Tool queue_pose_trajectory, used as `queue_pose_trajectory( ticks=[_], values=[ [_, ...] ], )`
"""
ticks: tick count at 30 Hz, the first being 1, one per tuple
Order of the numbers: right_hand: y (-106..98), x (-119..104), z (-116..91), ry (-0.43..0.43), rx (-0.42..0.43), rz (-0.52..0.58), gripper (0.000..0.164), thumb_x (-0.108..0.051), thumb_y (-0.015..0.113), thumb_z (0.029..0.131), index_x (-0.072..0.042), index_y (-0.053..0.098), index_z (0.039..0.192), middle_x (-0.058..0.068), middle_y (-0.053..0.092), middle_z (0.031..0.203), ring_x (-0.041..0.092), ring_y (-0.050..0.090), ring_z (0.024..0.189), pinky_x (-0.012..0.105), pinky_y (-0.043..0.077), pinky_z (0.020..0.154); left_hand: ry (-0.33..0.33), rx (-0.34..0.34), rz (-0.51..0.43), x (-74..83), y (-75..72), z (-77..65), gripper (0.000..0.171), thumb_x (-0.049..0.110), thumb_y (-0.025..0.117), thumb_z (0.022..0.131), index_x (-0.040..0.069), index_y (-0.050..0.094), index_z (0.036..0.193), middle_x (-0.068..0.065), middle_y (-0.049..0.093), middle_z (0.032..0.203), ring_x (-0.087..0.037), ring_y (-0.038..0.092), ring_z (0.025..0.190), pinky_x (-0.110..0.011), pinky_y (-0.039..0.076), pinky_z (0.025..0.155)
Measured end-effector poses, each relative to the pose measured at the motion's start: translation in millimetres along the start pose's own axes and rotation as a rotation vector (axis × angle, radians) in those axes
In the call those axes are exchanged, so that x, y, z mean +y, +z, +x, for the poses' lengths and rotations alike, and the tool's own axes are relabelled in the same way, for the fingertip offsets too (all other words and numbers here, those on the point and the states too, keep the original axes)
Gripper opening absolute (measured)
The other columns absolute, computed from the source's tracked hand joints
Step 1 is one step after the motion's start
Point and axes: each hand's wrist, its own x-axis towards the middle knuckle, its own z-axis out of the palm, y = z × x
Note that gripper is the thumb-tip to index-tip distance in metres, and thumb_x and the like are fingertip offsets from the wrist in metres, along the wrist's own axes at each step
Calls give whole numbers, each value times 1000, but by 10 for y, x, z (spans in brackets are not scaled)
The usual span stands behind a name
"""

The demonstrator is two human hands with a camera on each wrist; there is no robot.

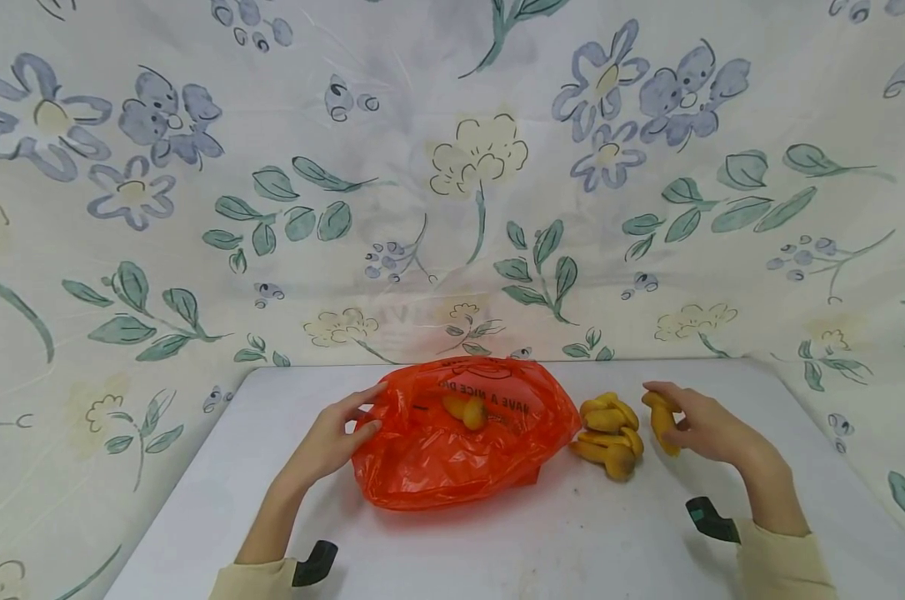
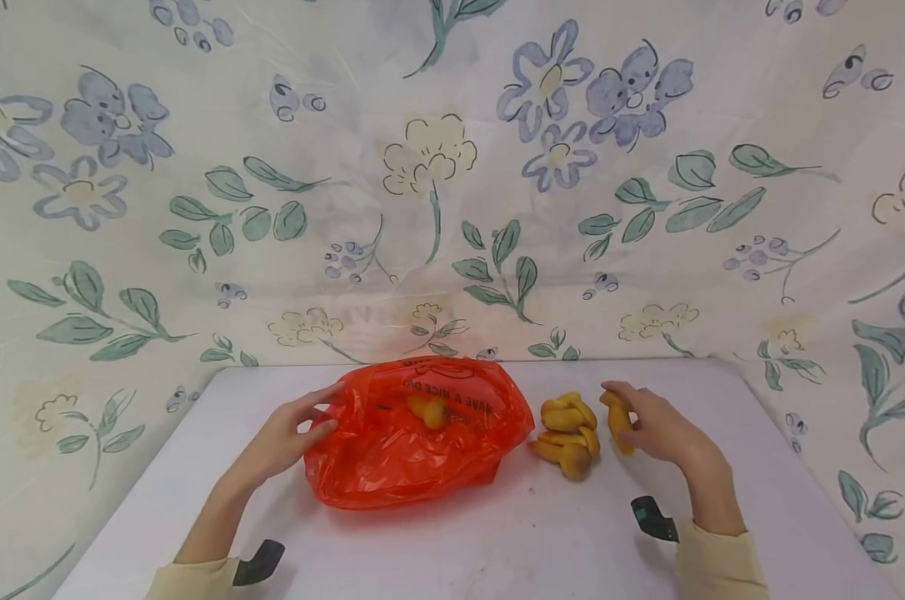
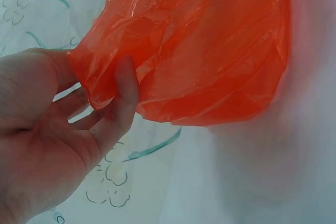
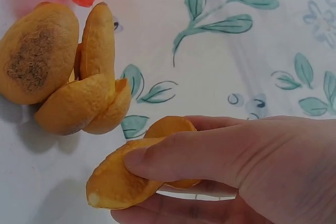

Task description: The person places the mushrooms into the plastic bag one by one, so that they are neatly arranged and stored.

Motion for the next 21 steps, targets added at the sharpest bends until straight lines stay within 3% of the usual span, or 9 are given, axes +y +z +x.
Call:
queue_pose_trajectory(
  ticks=[21],
  values=[
    [-3,-60,-19,-73,73,-47,65,-3,67,87,-7,39,145,23,57,127,26,61,95,35,59,74,20,-4,-19,-9,-7,5,57,4,61,93,15,46,147,-17,56,139,-33,61,110,-27,61,76]
  ],
)
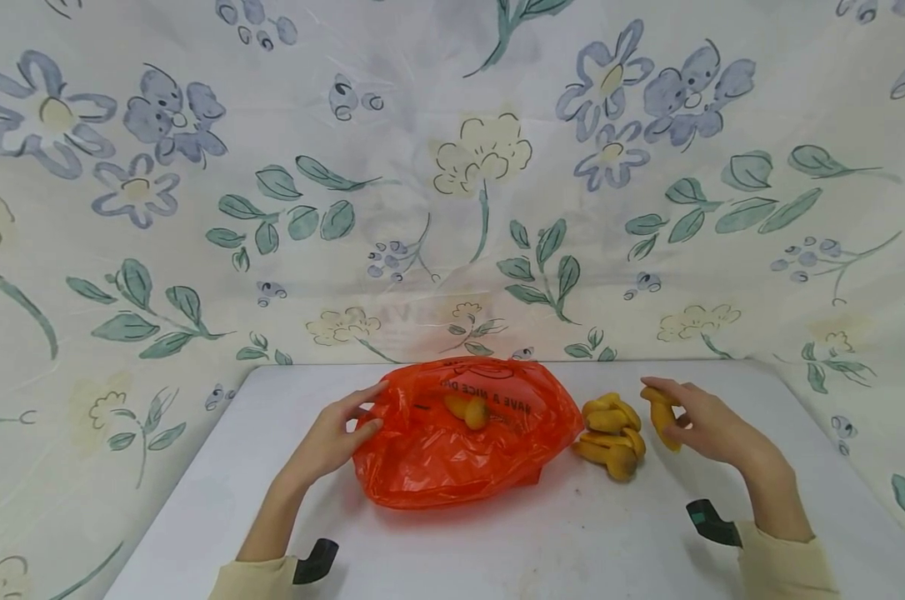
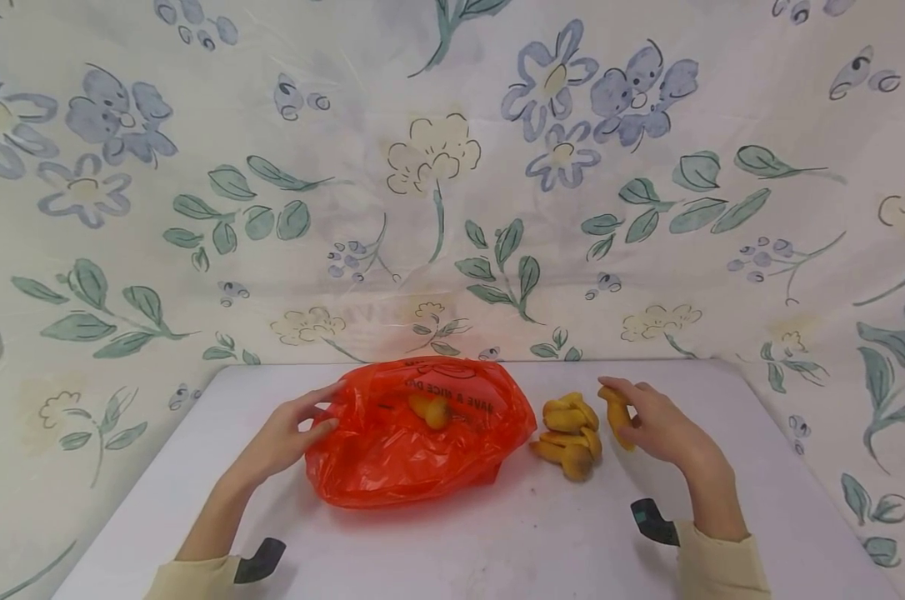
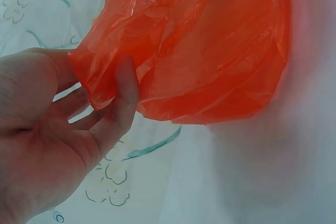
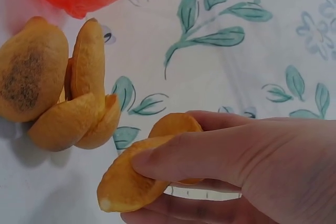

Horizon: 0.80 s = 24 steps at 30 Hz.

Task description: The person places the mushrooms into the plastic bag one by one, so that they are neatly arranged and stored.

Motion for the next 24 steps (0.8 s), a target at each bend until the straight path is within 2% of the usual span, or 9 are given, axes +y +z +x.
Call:
queue_pose_trajectory(
  ticks=[9,24],
  values=[
    [-18,-86,-4,-13,37,-6,64,0,66,88,-10,40,145,24,56,124,22,62,89,31,58,67,2,-3,8,-6,8,11,57,4,62,93,15,46,147,-17,57,138,-32,62,110,-27,61,76],
    [-36,-274,33,-26,68,-34,63,-1,65,88,-13,42,145,23,55,124,21,62,90,31,58,69,14,9,24,4,3,12,57,4,61,94,15,46,147,-18,56,140,-31,62,109,-28,61,77]
  ],
)
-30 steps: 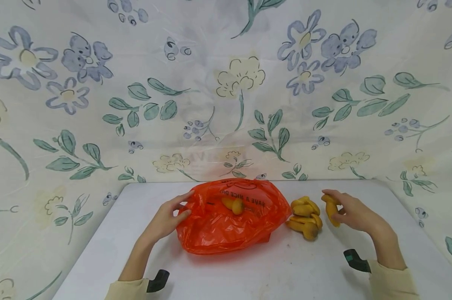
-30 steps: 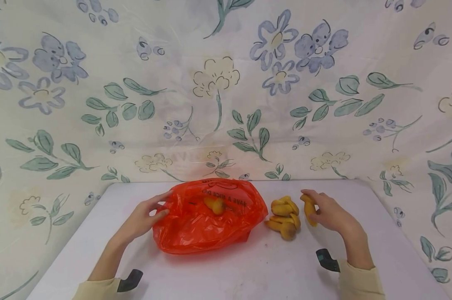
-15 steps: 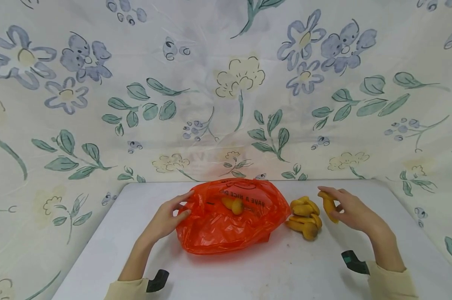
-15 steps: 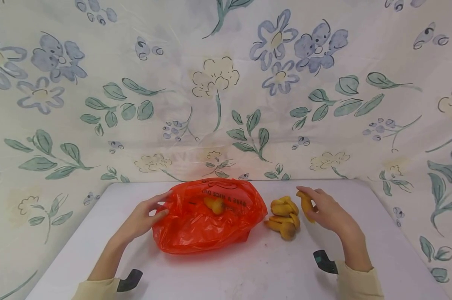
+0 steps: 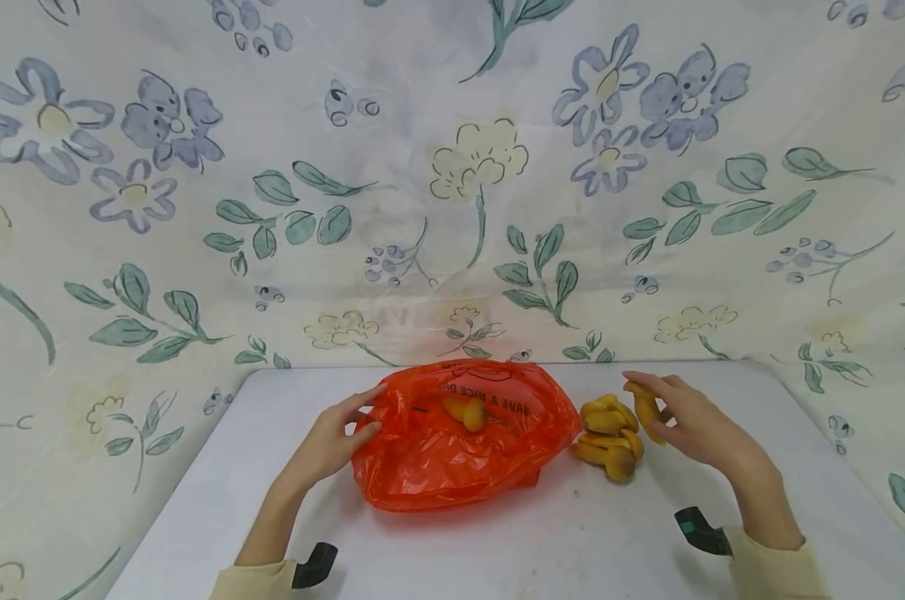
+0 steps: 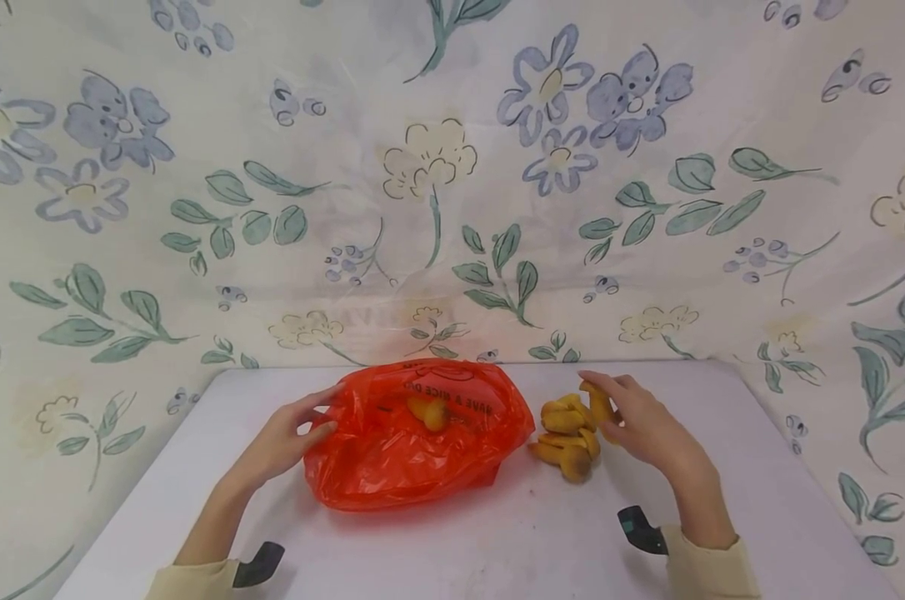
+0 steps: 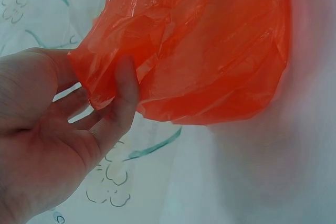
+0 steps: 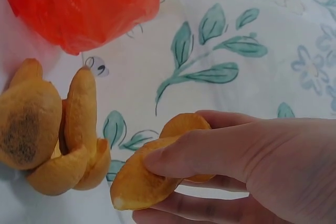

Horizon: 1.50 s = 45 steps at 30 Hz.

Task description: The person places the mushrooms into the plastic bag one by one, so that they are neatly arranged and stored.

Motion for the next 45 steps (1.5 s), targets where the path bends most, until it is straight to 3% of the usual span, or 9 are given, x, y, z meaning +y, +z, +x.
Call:
queue_pose_trajectory(
  ticks=[10,22,45],
  values=[
    [-2,-72,-22,-10,-9,0,63,-3,66,89,-15,42,146,24,54,128,19,62,90,30,58,69,-2,5,-6,-26,24,-21,57,5,62,93,15,46,147,-18,57,138,-31,63,109,-27,61,78],
    [64,-154,30,-39,-37,37,65,-3,67,89,-18,41,147,20,52,135,25,60,101,33,60,77,-16,-6,-11,-15,25,-28,57,5,62,94,16,45,148,-18,56,139,-32,62,111,-27,61,78],
    [-163,-452,296,-73,-84,-12,64,-6,67,90,-21,42,147,16,55,129,26,61,103,36,60,79,0,5,-7,3,-6,-6,57,4,61,94,14,46,147,-19,56,139,-31,62,108,-27,61,75]
  ],
)
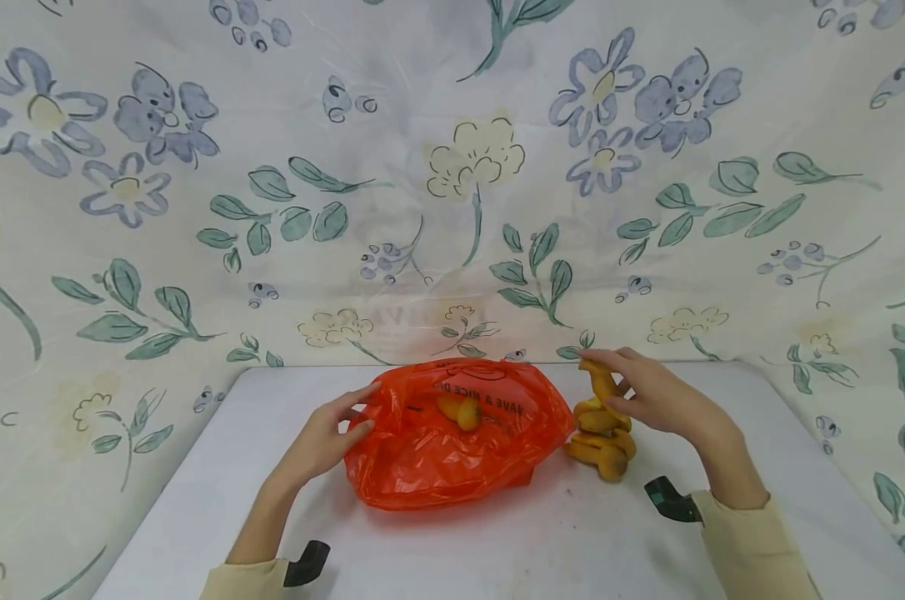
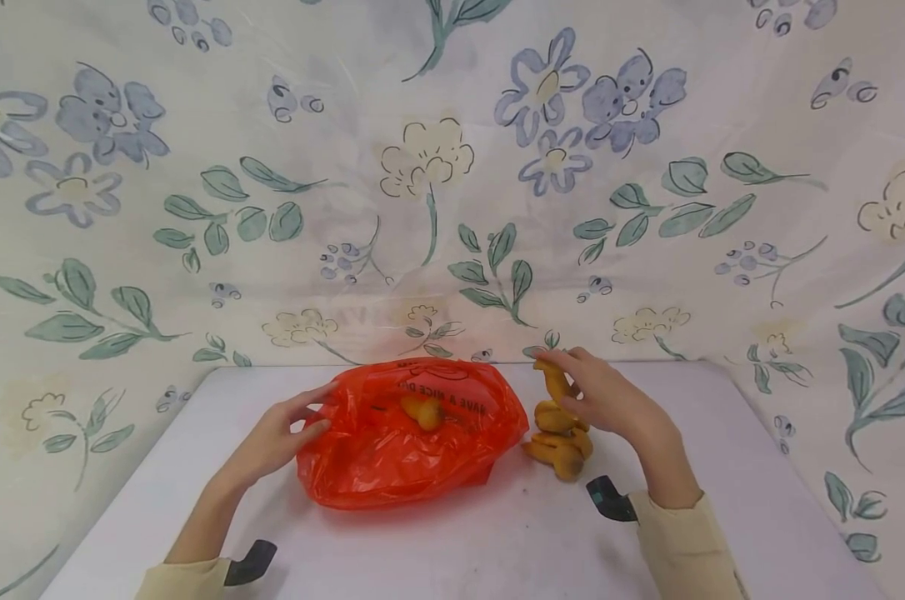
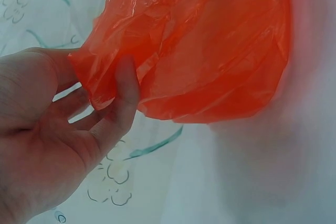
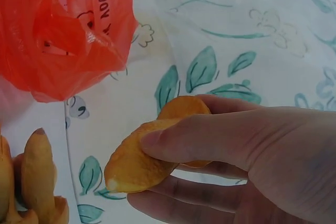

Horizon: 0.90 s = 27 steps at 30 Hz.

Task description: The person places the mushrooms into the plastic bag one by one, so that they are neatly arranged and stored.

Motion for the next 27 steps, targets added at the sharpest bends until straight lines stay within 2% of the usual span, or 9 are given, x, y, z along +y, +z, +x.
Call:
queue_pose_trajectory(
  ticks=[8,15,27],
  values=[
    [-23,-155,119,-33,-21,-16,63,-6,67,90,-23,44,146,15,56,123,21,63,94,31,60,74,6,4,-6,-6,-13,6,58,3,62,93,14,45,147,-19,56,138,-31,62,108,-26,61,75],
    [13,-305,213,-72,-38,-31,63,-8,68,90,-24,45,146,10,57,123,17,62,94,28,59,75,3,-2,-9,6,-9,6,58,3,61,94,15,45,148,-19,56,138,-31,62,108,-27,61,75],
    [38,-552,345,-86,-59,-31,66,-9,71,88,-29,45,146,6,55,128,18,61,99,33,59,82,6,-1,-19,26,-4,10,58,3,62,93,15,45,147,-19,56,138,-33,62,110,-28,61,75]
  ],
)
